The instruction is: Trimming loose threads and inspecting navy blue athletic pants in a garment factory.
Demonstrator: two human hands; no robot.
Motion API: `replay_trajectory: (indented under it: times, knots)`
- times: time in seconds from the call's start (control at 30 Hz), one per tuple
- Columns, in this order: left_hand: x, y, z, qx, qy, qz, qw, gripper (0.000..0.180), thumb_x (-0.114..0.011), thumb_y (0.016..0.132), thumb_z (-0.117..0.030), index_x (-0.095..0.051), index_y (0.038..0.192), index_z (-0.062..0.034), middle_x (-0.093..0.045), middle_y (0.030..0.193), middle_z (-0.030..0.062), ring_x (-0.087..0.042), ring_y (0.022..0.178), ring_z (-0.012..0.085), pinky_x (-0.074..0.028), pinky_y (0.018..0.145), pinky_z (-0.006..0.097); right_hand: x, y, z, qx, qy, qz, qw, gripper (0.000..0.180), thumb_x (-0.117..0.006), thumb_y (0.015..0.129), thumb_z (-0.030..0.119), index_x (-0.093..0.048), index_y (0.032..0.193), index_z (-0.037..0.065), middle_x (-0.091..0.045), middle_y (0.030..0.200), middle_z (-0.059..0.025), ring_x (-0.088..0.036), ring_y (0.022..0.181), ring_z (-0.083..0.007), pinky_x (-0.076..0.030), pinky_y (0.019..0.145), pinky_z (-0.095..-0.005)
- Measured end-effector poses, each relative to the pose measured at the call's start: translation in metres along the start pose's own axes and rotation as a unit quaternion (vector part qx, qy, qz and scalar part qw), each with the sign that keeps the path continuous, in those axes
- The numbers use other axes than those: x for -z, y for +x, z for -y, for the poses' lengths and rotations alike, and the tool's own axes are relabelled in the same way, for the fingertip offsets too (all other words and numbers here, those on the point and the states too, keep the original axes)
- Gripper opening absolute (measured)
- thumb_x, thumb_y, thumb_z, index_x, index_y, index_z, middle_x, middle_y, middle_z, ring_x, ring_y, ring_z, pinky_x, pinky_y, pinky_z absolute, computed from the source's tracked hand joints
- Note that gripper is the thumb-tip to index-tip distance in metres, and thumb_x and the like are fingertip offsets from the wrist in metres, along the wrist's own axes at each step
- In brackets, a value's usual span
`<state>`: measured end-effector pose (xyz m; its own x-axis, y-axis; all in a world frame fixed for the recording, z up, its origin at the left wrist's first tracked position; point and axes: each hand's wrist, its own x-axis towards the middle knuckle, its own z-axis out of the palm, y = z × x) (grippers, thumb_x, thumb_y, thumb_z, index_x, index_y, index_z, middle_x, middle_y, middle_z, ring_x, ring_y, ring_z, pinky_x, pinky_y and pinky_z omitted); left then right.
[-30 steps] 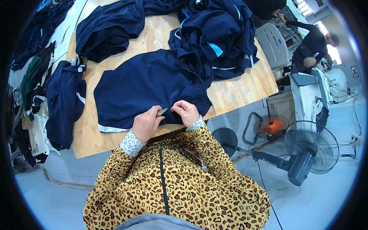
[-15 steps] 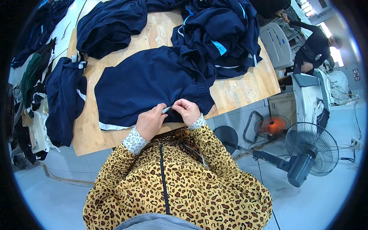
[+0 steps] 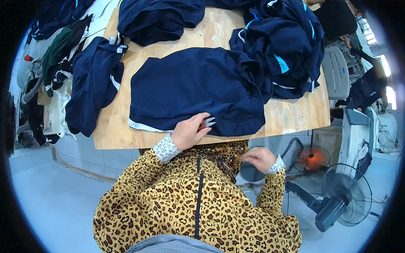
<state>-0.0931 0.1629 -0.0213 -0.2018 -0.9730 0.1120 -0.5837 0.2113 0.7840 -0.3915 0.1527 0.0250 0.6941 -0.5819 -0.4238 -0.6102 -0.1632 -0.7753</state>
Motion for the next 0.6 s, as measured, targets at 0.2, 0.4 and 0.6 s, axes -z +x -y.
replay_trajectory:
  times: [0.2,0.4,0.6]
  knots:
    - [0.003,0.01,0.006,0.01,-0.077,-0.049,0.996,0.022,-0.064,0.082,-0.016,-0.06,0.099,-0.0023,-0.064,0.083,0.0108,-0.062,0.066,0.022,-0.049,0.06,0.03,0.0,-0.015,-0.038,-0.068,0.221,-0.335,0.913,0.034,-0.059,0.084,0.002,-0.054,0.117,0.001,-0.06,0.102,-0.006,-0.056,0.089,-0.0127,-0.047,0.079,-0.0272]
    - [0.019,0.016,0.011,0.087,-0.089,-0.1,0.987,0.019,-0.061,0.085,-0.017,-0.063,0.097,-0.003,-0.061,0.09,0.0114,-0.06,0.071,0.0237,-0.049,0.064,0.03,0.012,0.031,-0.087,-0.062,0.267,-0.455,0.847,0.047,-0.061,0.086,0.013,-0.044,0.128,-0.001,-0.054,0.114,-0.0096,-0.053,0.102,-0.0173,-0.044,0.088,-0.0288]
    - [-0.004,0.024,0.023,0.055,0.033,-0.036,0.997,0.021,-0.067,0.078,-0.019,-0.062,0.095,-0.0074,-0.058,0.089,0.0095,-0.06,0.074,0.0302,-0.048,0.064,0.038,0.012,0.063,-0.052,-0.043,0.419,-0.402,0.813,0.025,-0.061,0.087,0.015,-0.063,0.102,-0.005,-0.066,0.091,-0.0053,-0.059,0.081,-0.0092,-0.046,0.078,-0.0217]
